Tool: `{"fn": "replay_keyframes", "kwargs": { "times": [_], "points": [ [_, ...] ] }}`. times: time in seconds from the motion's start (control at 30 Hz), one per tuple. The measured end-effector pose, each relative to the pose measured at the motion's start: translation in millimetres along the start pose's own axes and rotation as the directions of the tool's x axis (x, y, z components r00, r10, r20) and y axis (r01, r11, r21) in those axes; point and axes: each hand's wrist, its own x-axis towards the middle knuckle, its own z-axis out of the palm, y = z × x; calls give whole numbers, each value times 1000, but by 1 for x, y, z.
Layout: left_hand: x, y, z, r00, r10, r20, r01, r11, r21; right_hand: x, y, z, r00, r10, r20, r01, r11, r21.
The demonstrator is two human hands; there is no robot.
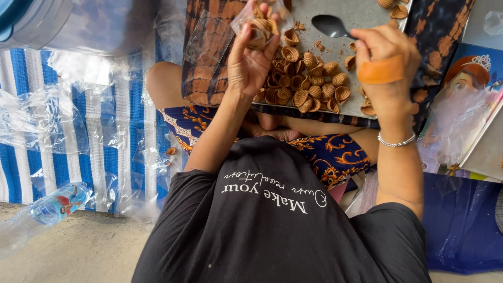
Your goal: Packaging small cone-shaped snacks into plastic bags by hand and using a spoon.
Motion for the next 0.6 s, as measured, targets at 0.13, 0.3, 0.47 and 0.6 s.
{"fn": "replay_keyframes", "kwargs": {
  "times": [0.13,0.3,0.47,0.6],
  "points": [
    [-1,7,-7,999,34,31,-34,999,-2,-4,9,42,1000,24,18,-23,999,-35],
    [-2,12,-9,999,32,24,-31,999,-38,2,10,71,1000,8,-16,-7,1000,28],
    [-3,15,-13,996,67,55,-69,997,34,5,-6,52,908,144,393,-280,907,314],
    [-2,9,-12,999,53,-11,-53,998,-17,8,-5,31,924,141,355,-280,882,380]
  ]
}}
